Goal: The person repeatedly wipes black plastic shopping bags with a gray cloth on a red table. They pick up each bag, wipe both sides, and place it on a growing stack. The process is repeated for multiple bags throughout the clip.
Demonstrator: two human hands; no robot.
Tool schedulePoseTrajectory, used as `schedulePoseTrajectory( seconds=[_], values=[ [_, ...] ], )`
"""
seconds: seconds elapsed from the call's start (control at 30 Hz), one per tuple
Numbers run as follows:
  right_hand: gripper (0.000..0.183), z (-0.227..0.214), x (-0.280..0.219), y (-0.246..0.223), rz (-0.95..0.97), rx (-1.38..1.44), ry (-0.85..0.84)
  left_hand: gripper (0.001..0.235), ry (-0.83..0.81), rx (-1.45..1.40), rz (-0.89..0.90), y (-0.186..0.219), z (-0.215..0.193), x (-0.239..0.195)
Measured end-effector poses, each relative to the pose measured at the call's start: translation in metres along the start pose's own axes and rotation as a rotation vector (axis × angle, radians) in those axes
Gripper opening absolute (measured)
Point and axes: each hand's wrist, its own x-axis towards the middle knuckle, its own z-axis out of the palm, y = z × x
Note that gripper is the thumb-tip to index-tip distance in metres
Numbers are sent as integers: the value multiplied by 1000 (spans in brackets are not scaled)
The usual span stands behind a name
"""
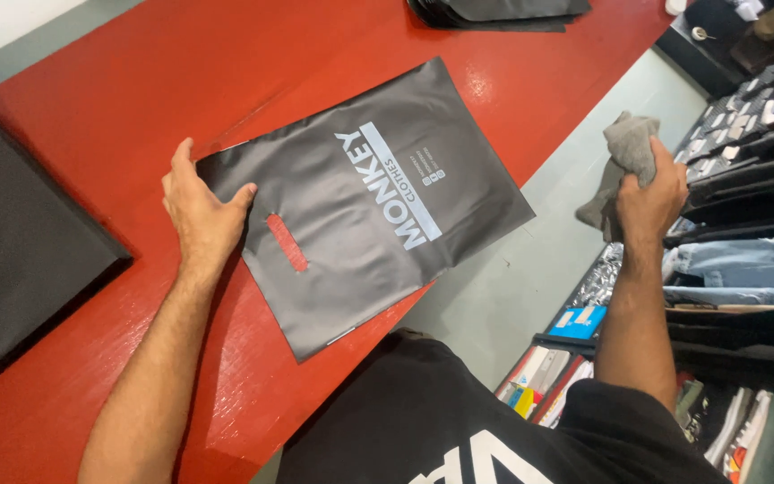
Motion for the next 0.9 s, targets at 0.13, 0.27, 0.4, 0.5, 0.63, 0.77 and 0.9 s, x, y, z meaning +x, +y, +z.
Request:
schedulePoseTrajectory(
  seconds=[0.13,0.27,0.4,0.5,0.63,0.77,0.9],
  values=[
    [65,7,-16,2,6,146,-26,13,157,-203,-187,22,9,40],
    [62,-1,-8,-7,-51,200,26,7,299,-416,207,62,-12,96],
    [61,-16,-1,-21,-127,221,84,9,415,-376,885,162,-97,43],
    [61,-27,0,-30,-159,242,107,20,387,-191,1186,205,-139,-35],
    [62,-35,-1,-33,-231,248,137,22,96,-52,1431,175,-144,-121],
    [62,-37,-3,-33,-271,233,127,12,-42,-228,1396,101,-66,-152],
    [59,-39,-6,-53,-305,261,82,10,-428,-246,1107,37,-31,-167]
  ],
)
